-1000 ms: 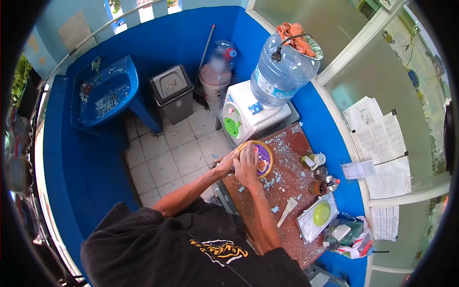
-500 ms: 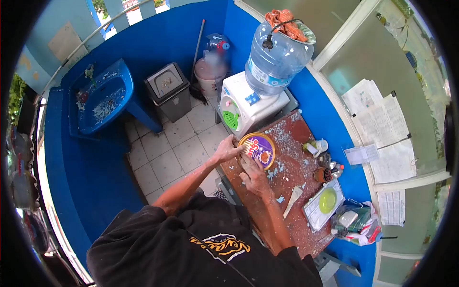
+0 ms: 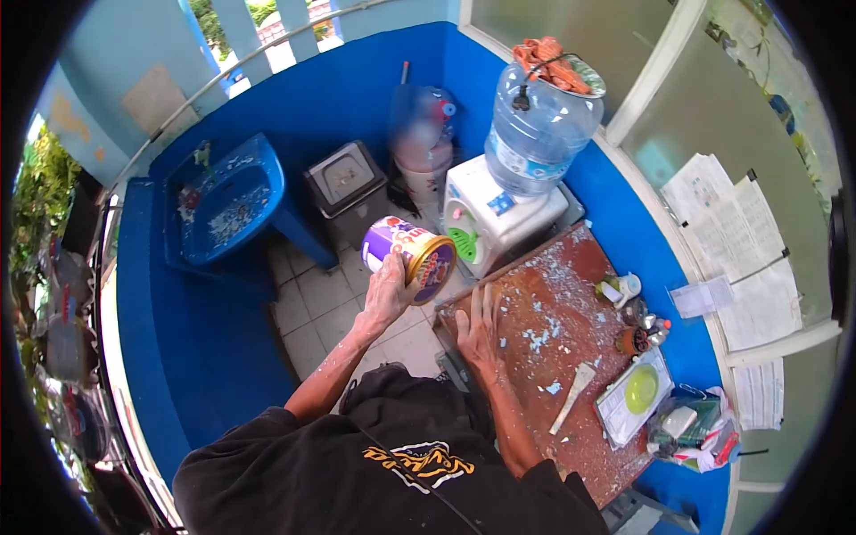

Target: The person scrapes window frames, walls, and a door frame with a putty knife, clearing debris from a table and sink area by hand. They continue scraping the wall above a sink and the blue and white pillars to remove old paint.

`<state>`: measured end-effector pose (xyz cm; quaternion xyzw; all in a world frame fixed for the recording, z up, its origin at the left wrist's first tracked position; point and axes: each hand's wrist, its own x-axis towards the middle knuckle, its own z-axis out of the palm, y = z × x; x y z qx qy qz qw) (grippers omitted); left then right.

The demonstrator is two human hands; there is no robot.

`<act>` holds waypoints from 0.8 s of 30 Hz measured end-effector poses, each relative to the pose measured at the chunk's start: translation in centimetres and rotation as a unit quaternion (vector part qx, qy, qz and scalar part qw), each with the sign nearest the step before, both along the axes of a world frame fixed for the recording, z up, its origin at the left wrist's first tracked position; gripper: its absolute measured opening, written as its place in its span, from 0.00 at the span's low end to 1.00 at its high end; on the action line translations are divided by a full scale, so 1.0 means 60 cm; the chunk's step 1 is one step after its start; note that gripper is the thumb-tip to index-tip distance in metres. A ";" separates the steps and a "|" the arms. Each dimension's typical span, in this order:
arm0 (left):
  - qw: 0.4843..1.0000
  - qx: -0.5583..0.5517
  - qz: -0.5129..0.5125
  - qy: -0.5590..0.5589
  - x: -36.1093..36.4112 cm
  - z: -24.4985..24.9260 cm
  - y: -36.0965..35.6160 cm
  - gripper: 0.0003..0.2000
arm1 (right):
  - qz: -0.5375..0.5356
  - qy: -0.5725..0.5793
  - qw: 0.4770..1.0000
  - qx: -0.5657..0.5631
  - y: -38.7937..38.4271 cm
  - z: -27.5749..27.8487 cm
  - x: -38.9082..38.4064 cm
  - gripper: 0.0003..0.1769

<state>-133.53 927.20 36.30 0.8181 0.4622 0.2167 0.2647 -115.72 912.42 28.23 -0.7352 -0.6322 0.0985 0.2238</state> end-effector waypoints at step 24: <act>0.962 -0.193 0.003 -0.194 -0.052 0.033 -0.036 0.22 | -0.426 -0.113 0.894 0.076 -0.263 -0.045 0.127 0.31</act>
